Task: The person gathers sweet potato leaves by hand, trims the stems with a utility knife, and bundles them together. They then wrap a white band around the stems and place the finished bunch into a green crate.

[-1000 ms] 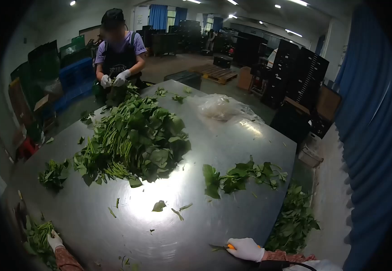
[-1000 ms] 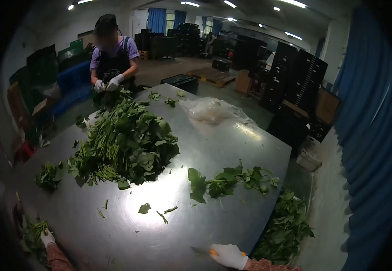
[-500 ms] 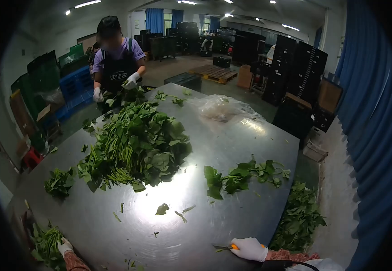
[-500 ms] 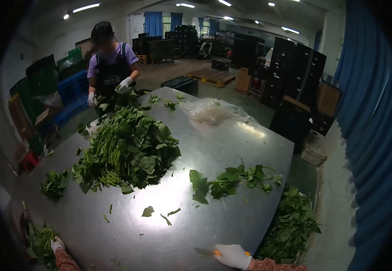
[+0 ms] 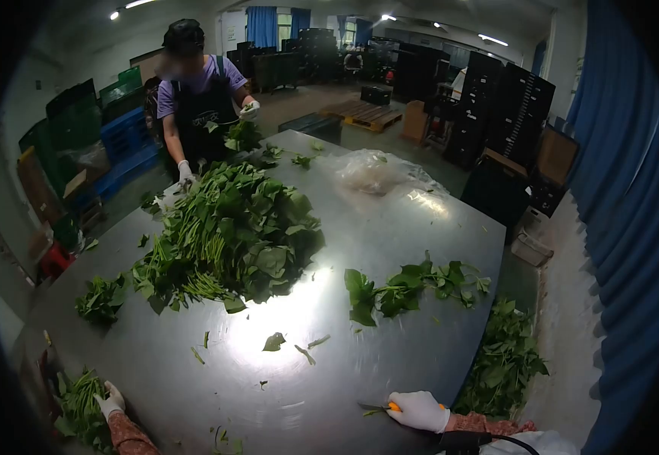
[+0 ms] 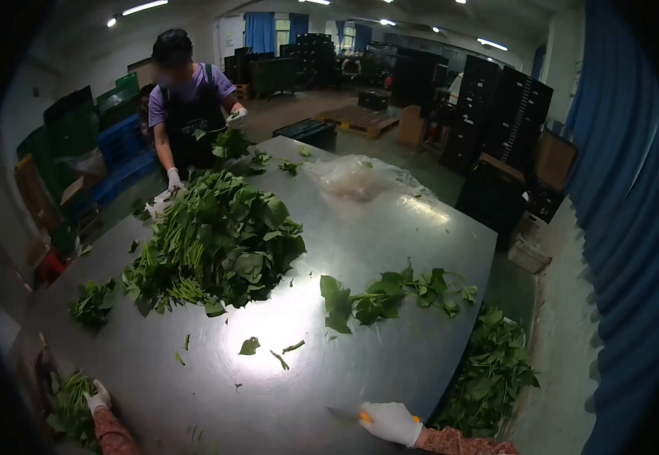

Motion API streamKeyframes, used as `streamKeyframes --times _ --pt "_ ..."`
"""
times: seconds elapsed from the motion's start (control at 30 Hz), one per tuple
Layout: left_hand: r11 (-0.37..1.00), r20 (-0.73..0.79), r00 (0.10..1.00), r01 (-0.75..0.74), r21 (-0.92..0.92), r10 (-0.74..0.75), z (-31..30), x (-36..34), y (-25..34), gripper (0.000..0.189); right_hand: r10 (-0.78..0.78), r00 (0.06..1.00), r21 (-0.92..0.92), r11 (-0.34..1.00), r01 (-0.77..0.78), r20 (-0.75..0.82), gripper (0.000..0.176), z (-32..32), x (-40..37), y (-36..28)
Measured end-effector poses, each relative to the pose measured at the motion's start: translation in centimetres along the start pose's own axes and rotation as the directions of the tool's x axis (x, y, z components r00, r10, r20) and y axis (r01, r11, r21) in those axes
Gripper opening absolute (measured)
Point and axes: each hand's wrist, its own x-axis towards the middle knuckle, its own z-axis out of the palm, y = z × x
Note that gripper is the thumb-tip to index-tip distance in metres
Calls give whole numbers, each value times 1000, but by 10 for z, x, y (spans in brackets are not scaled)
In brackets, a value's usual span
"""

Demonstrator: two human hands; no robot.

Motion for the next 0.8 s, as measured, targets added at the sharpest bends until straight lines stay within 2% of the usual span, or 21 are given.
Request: streamKeyframes --times 0.03,0.07,0.1,0.13,0.17,0.23,0.27,0.3,0.33,0.4,0.47,0.5,0.53,0.57,0.6,0.63,0.67,0.7,0.73,0.8 --pt "963 9 1000 21 268 -24 3 -3 -1 56 -12 1000 -2 1000 12 -13 25 1 0 0" --pt "856 13 999 35 516 -48 7 -5 -3 54 -19 1000 9 1000 19 -25 25 0 -1 -1" --pt "936 -25 990 137 324 -136 11 -6 -8 51 -25 999 20 999 26 -41 25 -1 -2 -2" --pt "991 -27 991 131 21 -130 12 -21 -19 51 -30 998 32 999 32 -60 25 -1 -3 -2" --pt "952 -28 991 118 -283 -131 18 -58 -45 52 -30 997 49 998 34 -69 24 -1 -4 -2" --pt "881 -32 917 371 -294 -397 32 -103 -71 31 -31 996 83 996 39 -88 24 3 -6 0" --pt "950 47 949 313 -16 -312 24 -109 -88 27 -32 997 75 996 38 -72 24 5 -6 2" --pt "946 147 959 200 254 -243 14 -118 -105 24 -34 998 68 997 38 -56 25 6 -6 4" --pt "888 254 927 143 438 -275 13 -169 -125 26 -36 998 59 997 39 -42 25 8 -5 6" --pt "662 398 854 -86 744 -336 3 -271 -166 34 -58 997 40 997 61 -52 27 14 -4 12" --pt "284 447 818 -360 889 -362 -19 -362 -205 44 -83 994 36 996 86 -65 29 16 0 17" --pt "60 450 815 -462 885 -365 -27 -397 -217 47 -97 993 42 994 100 -72 30 17 1 19" --pt "-149 464 704 -621 769 -538 -77 -356 -217 73 -108 991 50 992 112 -76 31 18 0 21" --pt "-243 662 554 -827 507 -505 -111 -371 -225 67 -108 992 74 991 113 -69 32 16 -2 21" --pt "-258 734 458 -889 378 -501 -160 -356 -230 79 -106 992 98 989 112 -64 32 11 -2 22" --pt "-492 747 351 -870 36 -565 -170 -406 -230 95 -103 993 123 986 110 -59 33 7 -3 23" --pt "-523 663 490 -835 171 -566 -172 -453 -234 109 -82 993 173 980 95 -85 35 5 -4 26" --pt "-501 634 492 -846 186 -597 -180 -481 -236 112 -62 992 237 968 86 -108 36 1 -6 28" --pt "-477 651 438 -869 130 -620 -193 -496 -242 116 -41 991 298 951 77 -126 36 -5 -9 30" --pt "-454 652 387 -888 73 -652 -208 -519 -263 116 -33 984 395 913 100 -173 35 -15 -16 36"
